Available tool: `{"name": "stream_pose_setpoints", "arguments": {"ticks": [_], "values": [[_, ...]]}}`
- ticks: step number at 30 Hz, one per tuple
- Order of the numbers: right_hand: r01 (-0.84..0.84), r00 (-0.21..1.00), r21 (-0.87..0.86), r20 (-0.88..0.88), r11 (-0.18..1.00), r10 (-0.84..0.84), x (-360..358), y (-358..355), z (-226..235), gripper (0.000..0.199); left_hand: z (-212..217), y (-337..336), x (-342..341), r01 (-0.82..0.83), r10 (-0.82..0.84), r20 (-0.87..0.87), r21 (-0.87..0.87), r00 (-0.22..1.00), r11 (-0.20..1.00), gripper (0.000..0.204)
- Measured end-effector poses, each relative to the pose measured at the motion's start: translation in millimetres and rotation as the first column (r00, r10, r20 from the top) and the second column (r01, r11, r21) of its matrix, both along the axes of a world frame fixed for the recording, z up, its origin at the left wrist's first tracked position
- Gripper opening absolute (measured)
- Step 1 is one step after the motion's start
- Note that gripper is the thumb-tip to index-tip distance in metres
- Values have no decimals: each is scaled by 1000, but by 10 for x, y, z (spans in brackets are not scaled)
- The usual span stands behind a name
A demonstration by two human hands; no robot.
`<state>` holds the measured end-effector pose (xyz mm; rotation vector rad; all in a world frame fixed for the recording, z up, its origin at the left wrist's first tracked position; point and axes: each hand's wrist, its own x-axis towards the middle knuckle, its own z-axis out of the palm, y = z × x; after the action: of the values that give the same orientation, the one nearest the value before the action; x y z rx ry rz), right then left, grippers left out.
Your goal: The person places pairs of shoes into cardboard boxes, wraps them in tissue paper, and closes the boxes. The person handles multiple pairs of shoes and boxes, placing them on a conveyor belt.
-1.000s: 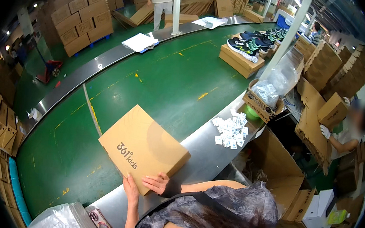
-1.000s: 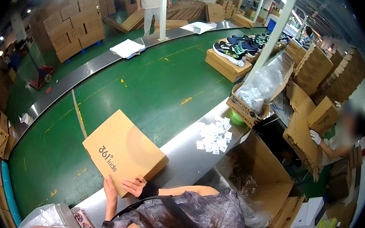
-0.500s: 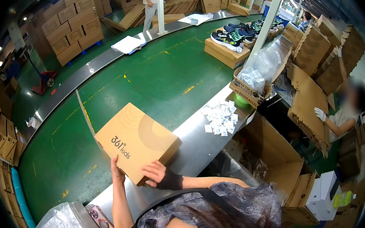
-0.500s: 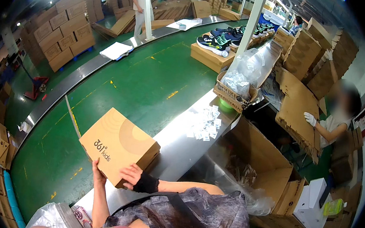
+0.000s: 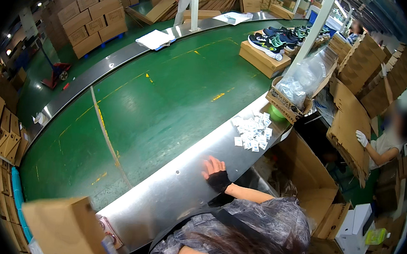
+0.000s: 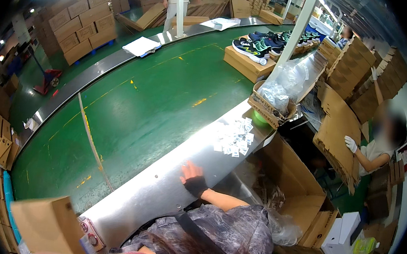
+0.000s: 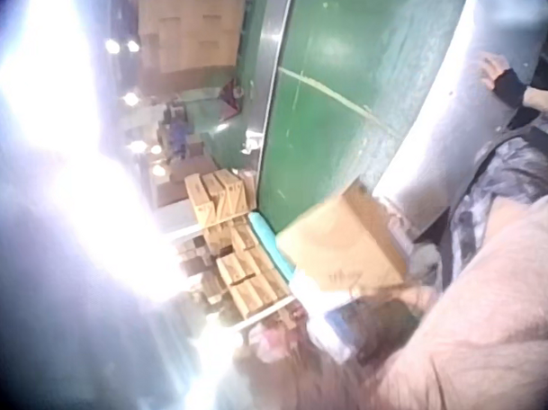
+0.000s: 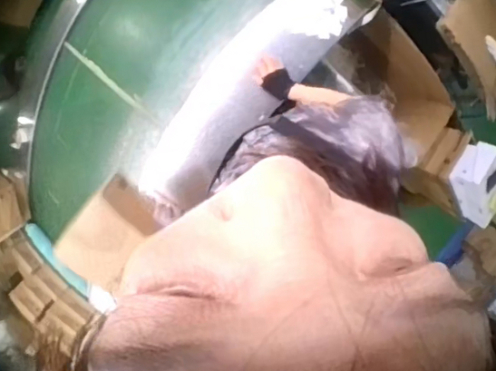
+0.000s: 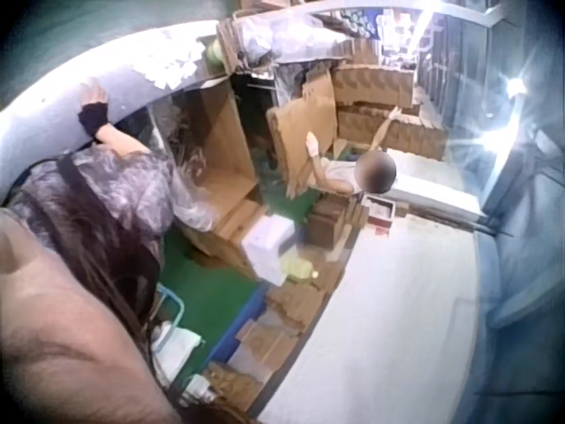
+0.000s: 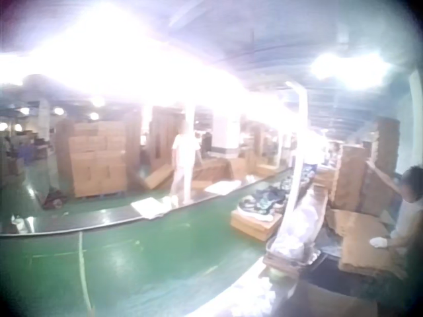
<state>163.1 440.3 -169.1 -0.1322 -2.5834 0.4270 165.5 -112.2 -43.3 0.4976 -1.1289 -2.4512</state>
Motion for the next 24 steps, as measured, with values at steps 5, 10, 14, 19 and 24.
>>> {"name": "stream_pose_setpoints", "arguments": {"ticks": [5,10,14,19,24], "values": [[-19,1000,77,-2,997,19,66,70,-96,40,56,-160,424,-165,165,41,-12,985,986,53],[-15,1000,67,-13,998,15,39,76,-61,35,87,-203,598,-144,144,-2,23,990,989,55],[-13,999,98,-35,995,16,36,44,-9,34,167,-51,522,99,-87,-140,85,986,991,58],[-27,1000,73,-10,997,28,12,1,3,33,923,1450,-40,569,-549,-306,-28,778,822,59],[10,1000,90,8,996,-10,62,81,-69,33,2171,2702,-236,910,-725,-670,-184,161,373,70]]}}
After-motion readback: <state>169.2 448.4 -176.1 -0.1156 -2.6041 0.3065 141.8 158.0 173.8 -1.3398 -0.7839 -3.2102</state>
